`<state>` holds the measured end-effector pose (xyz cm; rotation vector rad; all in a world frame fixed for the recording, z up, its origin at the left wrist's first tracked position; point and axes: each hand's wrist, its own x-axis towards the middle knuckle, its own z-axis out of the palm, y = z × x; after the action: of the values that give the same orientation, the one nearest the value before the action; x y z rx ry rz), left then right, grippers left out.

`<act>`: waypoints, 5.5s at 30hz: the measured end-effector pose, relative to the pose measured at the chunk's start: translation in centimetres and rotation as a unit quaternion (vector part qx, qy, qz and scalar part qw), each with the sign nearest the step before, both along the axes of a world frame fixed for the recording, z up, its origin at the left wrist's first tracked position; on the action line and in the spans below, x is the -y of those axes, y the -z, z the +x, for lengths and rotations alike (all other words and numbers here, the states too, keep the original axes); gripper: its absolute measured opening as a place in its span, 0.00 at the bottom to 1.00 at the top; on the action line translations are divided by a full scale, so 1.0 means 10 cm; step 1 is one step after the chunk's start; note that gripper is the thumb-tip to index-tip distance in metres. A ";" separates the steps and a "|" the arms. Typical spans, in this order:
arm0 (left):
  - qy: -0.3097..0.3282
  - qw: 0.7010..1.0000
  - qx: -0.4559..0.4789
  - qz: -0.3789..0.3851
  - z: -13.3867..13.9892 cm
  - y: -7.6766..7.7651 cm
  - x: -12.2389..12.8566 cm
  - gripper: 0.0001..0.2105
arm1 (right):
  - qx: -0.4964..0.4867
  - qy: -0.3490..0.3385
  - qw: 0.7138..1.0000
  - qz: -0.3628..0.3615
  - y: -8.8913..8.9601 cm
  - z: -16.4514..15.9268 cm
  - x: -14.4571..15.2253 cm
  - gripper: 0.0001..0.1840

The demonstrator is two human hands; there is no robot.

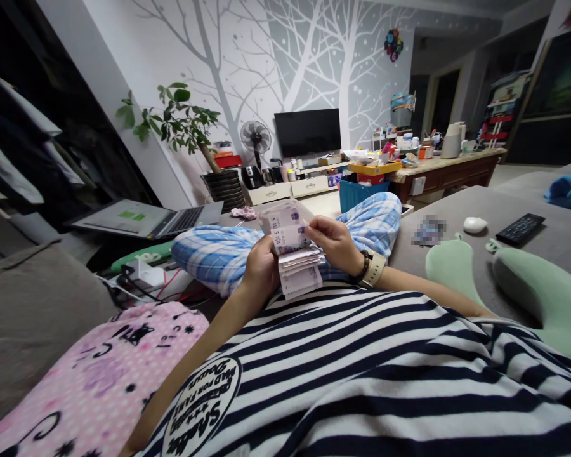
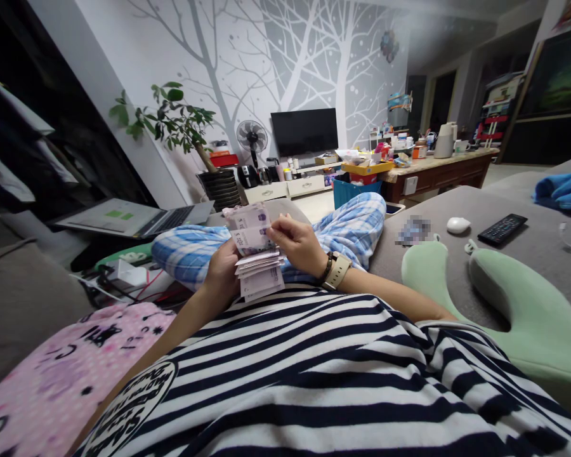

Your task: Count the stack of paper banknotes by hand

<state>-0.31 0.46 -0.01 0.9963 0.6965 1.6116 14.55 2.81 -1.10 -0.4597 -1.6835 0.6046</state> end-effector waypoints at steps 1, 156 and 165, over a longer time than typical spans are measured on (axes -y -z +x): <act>0.001 1.000 -0.001 0.002 0.00 0.00 0.00 0.12 | 0.002 0.002 1.000 -0.004 0.00 0.00 0.01 0.22; 0.003 0.999 0.009 -0.044 0.01 0.08 -0.05 0.09 | -0.004 0.271 0.961 -0.058 -0.36 0.70 -0.92 0.22; -0.014 0.999 0.022 -0.045 0.01 0.05 -0.02 0.02 | 0.121 0.587 0.677 -0.426 0.54 2.60 -1.41 0.47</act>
<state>-0.20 0.67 -0.50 0.8870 0.7495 1.6080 40.59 16.87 -6.47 -2.1611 -0.8574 0.2764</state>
